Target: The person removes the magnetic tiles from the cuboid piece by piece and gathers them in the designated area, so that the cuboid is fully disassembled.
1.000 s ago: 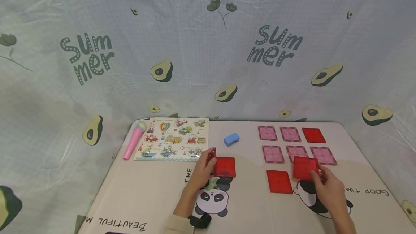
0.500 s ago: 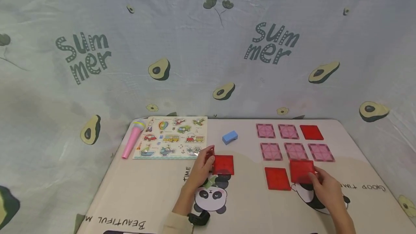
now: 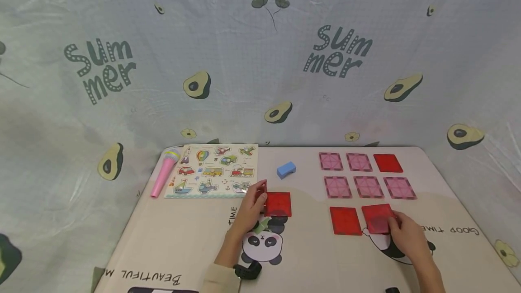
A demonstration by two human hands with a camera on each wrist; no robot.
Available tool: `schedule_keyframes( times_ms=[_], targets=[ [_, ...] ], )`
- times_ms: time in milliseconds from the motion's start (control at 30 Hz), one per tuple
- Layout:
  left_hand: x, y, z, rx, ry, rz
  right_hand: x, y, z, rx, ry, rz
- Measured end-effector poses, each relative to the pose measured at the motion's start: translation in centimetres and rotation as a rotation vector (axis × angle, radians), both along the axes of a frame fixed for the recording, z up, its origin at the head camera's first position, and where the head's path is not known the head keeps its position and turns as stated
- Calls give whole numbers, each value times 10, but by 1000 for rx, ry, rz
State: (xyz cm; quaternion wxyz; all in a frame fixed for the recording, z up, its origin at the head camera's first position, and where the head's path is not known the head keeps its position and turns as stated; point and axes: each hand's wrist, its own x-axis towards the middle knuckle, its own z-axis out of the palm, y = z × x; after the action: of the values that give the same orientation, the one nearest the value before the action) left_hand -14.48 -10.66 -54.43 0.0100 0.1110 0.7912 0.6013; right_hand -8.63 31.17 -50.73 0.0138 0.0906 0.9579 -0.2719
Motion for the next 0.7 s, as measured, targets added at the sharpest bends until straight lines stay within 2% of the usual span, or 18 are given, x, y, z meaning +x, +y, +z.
schedule_keyframes(
  times_ms=[200,700],
  targets=[
    [0,-1,0,5,6,-9,-2,1,-1,7,-97,-26],
    [1,0,1,18,-22,3,-3,0,3,54,-123,-47]
  ],
)
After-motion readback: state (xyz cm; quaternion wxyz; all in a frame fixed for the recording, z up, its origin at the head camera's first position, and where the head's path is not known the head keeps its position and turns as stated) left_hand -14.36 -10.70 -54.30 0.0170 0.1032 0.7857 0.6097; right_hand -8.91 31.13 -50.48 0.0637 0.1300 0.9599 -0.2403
